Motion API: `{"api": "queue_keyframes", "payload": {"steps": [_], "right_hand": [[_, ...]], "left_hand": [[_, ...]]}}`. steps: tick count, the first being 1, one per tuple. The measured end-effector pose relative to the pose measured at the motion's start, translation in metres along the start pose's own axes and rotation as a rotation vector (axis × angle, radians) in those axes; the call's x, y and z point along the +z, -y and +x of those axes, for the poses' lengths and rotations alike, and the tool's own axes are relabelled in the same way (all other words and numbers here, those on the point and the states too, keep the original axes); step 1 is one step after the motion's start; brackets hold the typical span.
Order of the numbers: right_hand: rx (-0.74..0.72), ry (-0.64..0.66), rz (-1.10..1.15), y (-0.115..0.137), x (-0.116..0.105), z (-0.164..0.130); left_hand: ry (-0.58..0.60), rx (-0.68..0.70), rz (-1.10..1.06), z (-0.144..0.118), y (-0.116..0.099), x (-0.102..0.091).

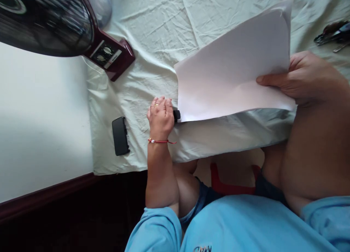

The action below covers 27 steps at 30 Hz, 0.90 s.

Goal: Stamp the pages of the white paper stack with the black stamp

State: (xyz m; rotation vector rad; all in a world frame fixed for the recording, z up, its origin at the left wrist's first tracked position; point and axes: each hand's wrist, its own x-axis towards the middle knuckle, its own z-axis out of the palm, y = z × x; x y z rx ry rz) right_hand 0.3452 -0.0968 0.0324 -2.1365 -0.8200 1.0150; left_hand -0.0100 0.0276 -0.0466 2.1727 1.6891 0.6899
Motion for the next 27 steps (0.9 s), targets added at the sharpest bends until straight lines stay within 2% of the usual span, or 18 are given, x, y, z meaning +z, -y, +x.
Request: {"api": "queue_keyframes", "payload": {"steps": [9, 13, 17, 20, 22, 23, 25, 27], "right_hand": [[-0.030, 0.026, 0.098, -0.014, 0.000, 0.008], [-0.029, 0.033, 0.173, -0.016, 0.001, 0.007], [0.017, -0.061, 0.089, -0.004, 0.003, -0.002], [0.005, -0.247, 0.121, -0.004, 0.006, 0.000], [-0.074, -0.381, 0.237, -0.010, 0.007, 0.007], [-0.159, -0.417, 0.331, -0.014, 0.008, 0.011], [-0.336, -0.413, 0.487, -0.020, 0.009, 0.016], [-0.404, -0.368, 0.581, -0.023, 0.010, 0.017]], "left_hand": [[0.136, -0.009, 0.118, -0.007, -0.017, -0.001], [0.128, -0.028, 0.105, -0.006, -0.018, -0.001], [0.043, 0.022, 0.033, -0.003, -0.011, -0.002], [-0.017, 0.023, -0.024, 0.000, -0.008, -0.005], [-0.063, 0.012, -0.053, 0.001, -0.010, -0.008], [-0.092, 0.009, -0.082, 0.001, -0.012, -0.009], [-0.154, -0.001, -0.215, 0.000, -0.018, -0.012], [-0.216, -0.049, -0.468, -0.001, -0.024, -0.014]]}}
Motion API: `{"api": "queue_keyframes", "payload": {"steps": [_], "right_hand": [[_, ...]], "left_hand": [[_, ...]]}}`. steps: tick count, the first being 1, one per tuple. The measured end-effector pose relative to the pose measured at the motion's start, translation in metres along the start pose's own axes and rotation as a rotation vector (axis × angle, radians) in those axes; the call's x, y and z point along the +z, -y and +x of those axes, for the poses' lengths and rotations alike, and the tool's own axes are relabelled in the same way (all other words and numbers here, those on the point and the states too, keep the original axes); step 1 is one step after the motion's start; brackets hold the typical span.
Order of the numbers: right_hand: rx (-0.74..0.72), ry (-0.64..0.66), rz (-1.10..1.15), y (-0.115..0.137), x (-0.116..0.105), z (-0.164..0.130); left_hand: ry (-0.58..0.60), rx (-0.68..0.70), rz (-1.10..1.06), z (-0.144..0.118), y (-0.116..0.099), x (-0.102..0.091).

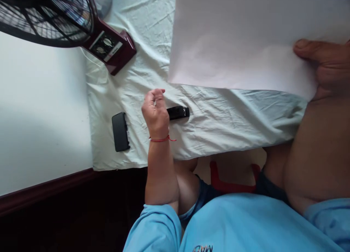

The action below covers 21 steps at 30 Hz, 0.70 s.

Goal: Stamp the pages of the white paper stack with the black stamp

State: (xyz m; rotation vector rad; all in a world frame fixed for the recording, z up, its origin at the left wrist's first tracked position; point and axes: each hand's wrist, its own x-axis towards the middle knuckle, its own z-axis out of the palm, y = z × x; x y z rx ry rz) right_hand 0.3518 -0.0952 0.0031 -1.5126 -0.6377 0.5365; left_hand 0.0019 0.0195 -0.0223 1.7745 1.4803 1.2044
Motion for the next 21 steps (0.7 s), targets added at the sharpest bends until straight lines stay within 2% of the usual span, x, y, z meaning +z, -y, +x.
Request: {"api": "queue_keyframes", "payload": {"steps": [3, 5, 7, 10, 14, 18, 21], "right_hand": [[0.071, 0.033, 0.078, 0.002, 0.002, -0.005], [0.112, 0.065, 0.084, 0.004, 0.004, -0.008], [0.151, 0.110, 0.042, 0.003, 0.006, -0.010], [0.171, 0.148, -0.019, 0.002, 0.008, -0.011], [0.184, 0.145, -0.051, 0.005, 0.013, -0.012], [0.226, 0.126, -0.223, 0.008, 0.015, -0.013], [0.217, 0.137, -0.265, 0.006, 0.013, -0.011]], "left_hand": [[-0.024, -0.154, -0.413, 0.002, -0.009, 0.000], [0.056, -0.234, -0.571, 0.004, -0.014, -0.002], [0.141, -0.275, -0.641, 0.003, -0.018, -0.006], [0.201, -0.236, -0.629, -0.002, -0.020, -0.010], [0.259, -0.117, -0.452, -0.006, -0.018, -0.012], [0.223, -0.085, -0.360, -0.004, -0.018, -0.011], [0.199, -0.072, -0.347, -0.003, -0.019, -0.011]]}}
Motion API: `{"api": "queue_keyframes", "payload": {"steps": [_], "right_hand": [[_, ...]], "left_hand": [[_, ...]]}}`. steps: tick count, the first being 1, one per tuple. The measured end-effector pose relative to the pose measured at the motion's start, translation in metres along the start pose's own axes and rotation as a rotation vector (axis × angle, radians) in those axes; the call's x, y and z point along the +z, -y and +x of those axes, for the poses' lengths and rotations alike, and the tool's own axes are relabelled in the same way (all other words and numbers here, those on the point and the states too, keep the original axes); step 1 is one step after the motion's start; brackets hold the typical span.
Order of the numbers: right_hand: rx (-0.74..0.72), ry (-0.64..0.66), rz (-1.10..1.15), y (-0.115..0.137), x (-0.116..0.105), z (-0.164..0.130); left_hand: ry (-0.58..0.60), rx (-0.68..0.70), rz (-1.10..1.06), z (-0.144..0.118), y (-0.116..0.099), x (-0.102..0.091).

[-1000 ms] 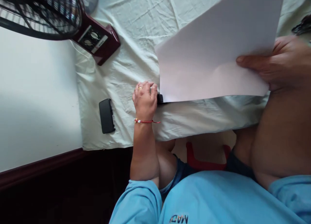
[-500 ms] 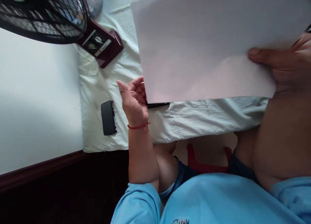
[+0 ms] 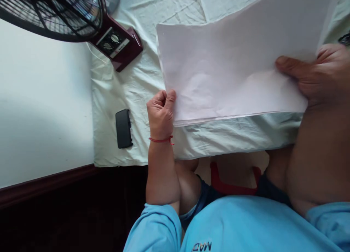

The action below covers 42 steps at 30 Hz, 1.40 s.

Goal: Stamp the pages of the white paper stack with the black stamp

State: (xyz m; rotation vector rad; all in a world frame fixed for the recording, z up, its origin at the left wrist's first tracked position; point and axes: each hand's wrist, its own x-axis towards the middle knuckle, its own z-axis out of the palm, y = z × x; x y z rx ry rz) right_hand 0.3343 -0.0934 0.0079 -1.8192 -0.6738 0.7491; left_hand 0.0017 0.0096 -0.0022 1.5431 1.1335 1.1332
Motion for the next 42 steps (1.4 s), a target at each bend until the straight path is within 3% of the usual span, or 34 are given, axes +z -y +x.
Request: {"api": "queue_keyframes", "payload": {"steps": [5, 13, 17, 26, 31, 37, 42], "right_hand": [[0.028, -0.050, 0.090, 0.005, 0.001, -0.001], [0.093, -0.095, 0.084, 0.019, 0.005, -0.007], [0.095, -0.169, 0.057, 0.015, 0.002, -0.005], [0.015, -0.004, 0.108, 0.007, -0.002, -0.002], [0.079, -0.127, 0.126, 0.017, 0.002, -0.005], [0.054, -0.080, 0.182, 0.013, 0.004, -0.004], [0.035, -0.155, 0.163, 0.006, 0.001, -0.001]], "left_hand": [[0.065, 0.000, -0.043, 0.000, 0.001, 0.001], [-0.023, 0.021, -0.032, 0.002, 0.003, 0.003], [0.053, 0.005, -0.047, 0.001, 0.003, 0.000], [0.020, -0.037, -0.073, 0.000, 0.001, -0.001], [0.063, -0.037, -0.109, 0.000, 0.000, 0.000], [0.003, -0.059, -0.098, 0.000, 0.000, -0.002], [0.110, -0.092, -0.184, 0.000, 0.001, -0.004]]}}
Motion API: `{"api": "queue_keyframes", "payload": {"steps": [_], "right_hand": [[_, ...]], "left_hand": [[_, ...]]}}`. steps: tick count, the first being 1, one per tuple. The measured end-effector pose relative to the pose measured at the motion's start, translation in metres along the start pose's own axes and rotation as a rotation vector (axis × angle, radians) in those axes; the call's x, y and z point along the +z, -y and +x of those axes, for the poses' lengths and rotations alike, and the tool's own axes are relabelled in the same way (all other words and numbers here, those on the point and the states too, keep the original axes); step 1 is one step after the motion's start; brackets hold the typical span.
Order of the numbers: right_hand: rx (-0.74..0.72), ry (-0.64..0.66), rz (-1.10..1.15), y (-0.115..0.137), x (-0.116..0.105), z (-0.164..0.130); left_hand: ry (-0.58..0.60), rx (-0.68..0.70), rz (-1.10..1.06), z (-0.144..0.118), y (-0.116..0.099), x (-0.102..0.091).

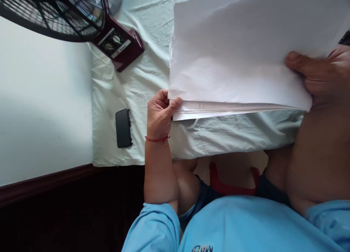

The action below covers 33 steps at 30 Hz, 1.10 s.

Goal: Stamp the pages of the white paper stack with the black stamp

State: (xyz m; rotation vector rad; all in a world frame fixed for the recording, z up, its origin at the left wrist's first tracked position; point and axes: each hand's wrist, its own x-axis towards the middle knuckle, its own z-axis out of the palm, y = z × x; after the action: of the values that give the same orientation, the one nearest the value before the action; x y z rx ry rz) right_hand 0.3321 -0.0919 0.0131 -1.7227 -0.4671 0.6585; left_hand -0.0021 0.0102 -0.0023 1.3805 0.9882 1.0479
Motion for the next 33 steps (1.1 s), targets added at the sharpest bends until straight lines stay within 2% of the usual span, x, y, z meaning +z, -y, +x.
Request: {"api": "queue_keyframes", "payload": {"steps": [8, 12, 16, 19, 22, 27, 30, 33], "right_hand": [[0.000, 0.044, 0.013, -0.001, 0.000, 0.001], [-0.046, 0.020, 0.021, -0.006, -0.002, 0.005], [-0.004, 0.056, -0.011, -0.005, -0.004, 0.005], [-0.036, 0.079, 0.004, -0.005, -0.005, 0.006], [-0.077, 0.089, 0.047, -0.010, -0.005, 0.010], [-0.157, 0.132, 0.172, -0.015, -0.009, 0.011], [-0.202, 0.152, 0.095, -0.016, -0.016, 0.006], [-0.206, 0.135, -0.040, -0.019, -0.023, 0.003]], "left_hand": [[-0.081, -0.023, 0.016, 0.000, 0.000, 0.001], [-0.082, -0.021, -0.007, 0.000, 0.002, 0.002], [-0.092, -0.010, -0.015, 0.002, 0.002, 0.001], [-0.099, -0.025, -0.005, 0.003, 0.002, -0.003], [-0.085, -0.022, -0.011, 0.003, 0.002, -0.006], [0.001, 0.013, -0.101, 0.005, 0.005, -0.007], [0.022, 0.045, -0.095, 0.004, 0.006, -0.005], [-0.041, 0.078, -0.053, -0.001, 0.004, -0.002]]}}
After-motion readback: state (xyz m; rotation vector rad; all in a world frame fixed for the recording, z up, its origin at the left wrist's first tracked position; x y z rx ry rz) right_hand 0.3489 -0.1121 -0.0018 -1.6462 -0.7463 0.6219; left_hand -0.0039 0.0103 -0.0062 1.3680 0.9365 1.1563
